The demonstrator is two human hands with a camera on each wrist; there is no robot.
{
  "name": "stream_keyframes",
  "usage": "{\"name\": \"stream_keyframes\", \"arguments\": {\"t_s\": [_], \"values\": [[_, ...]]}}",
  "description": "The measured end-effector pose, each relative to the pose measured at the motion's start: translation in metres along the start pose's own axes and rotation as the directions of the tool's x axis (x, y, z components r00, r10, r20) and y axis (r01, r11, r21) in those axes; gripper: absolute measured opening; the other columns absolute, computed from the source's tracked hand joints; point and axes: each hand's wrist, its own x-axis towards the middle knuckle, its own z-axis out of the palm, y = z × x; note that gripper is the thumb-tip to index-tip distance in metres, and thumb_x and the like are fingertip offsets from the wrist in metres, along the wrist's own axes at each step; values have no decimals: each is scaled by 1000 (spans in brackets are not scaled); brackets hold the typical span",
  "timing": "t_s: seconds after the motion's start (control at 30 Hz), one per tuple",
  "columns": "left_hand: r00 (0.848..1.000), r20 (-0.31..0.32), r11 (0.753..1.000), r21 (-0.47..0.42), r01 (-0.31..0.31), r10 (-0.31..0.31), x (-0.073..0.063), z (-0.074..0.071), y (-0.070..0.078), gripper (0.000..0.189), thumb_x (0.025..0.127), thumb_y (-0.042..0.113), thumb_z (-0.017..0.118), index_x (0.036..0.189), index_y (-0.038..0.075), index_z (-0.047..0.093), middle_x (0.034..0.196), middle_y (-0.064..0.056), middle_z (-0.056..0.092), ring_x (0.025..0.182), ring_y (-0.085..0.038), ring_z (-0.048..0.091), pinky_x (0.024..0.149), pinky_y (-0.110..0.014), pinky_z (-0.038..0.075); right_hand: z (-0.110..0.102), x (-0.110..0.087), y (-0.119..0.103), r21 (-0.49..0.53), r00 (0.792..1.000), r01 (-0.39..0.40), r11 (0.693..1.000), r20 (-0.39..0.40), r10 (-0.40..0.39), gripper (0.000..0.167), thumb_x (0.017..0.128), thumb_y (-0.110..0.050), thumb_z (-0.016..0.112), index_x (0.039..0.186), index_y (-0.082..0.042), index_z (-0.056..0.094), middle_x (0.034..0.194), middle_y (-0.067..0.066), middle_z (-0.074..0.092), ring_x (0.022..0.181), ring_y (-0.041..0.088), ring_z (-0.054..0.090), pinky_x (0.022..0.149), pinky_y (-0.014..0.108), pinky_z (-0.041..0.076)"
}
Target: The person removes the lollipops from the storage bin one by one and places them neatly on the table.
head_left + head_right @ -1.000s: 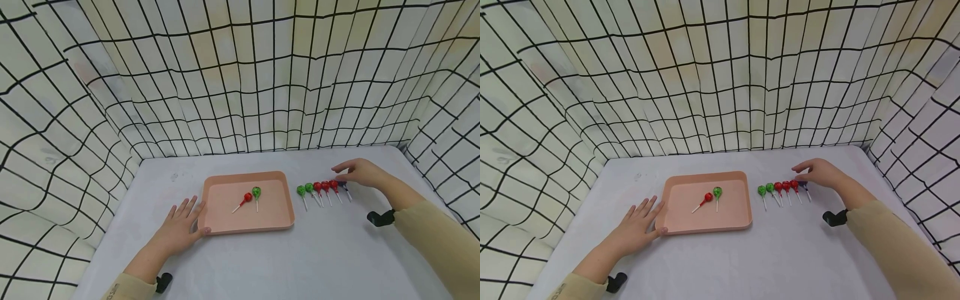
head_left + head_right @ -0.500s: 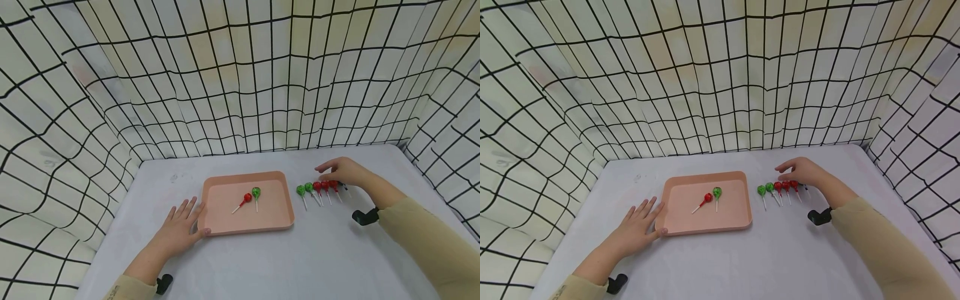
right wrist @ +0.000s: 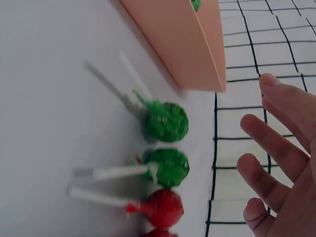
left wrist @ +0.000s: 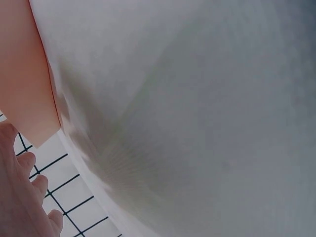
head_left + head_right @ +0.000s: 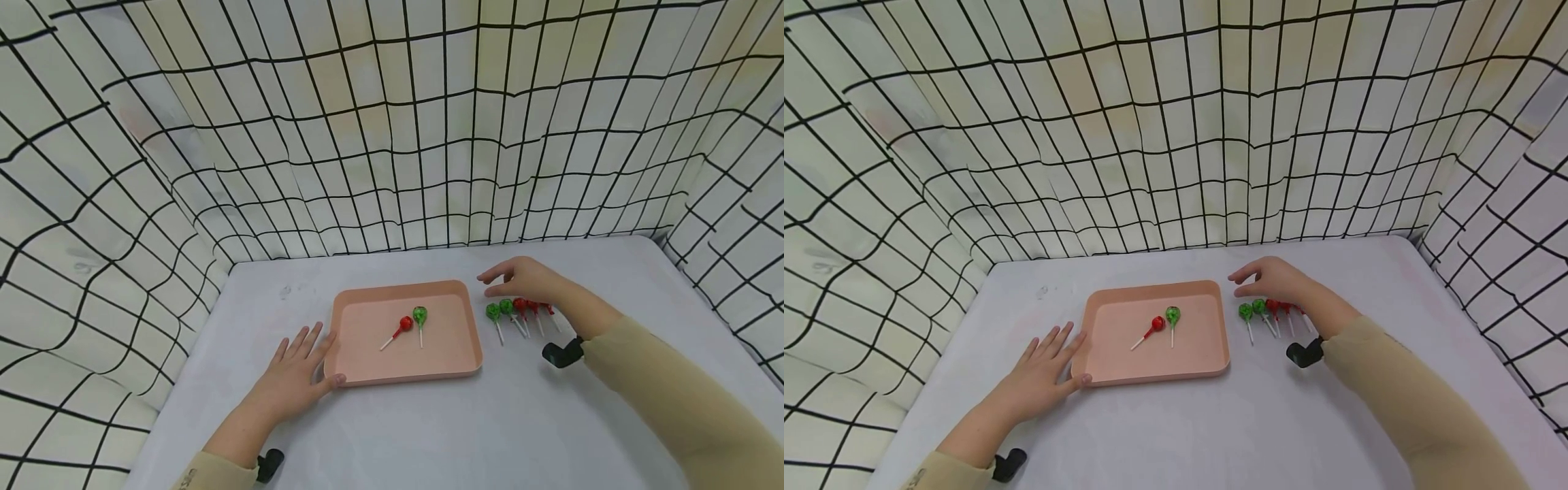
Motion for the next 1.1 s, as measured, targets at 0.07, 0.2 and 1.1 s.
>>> {"name": "stream_keyframes", "arguments": {"t_s": [0.07,0.2,1.1], "values": [[1000,-1,1000,-5,-2,2,0,-1,0,89,89,72,50,157,18,30,164,-12,18,150,-37,13,118,-62,9,3,4,-6,12,1000,11,1000,14,-11,41,90,-35,74,128,-19,70,126,3,68,94,21,58,78,34,52],[1000,-3,1000,-1,-3,3,0,-4,1,89,90,72,49,157,18,31,164,-12,18,150,-38,14,118,-62,9,8,10,-21,11,999,17,1000,34,-18,38,89,-32,75,125,-19,72,123,3,68,94,20,60,79,34,53],[1000,1,1000,11,4,-4,1,0,0,88,90,71,50,157,19,31,165,-11,17,150,-37,13,118,-62,9,53,52,-86,-251,978,169,953,159,-132,32,90,-35,74,119,-22,74,107,-6,71,105,15,61,95,37,50]]}}
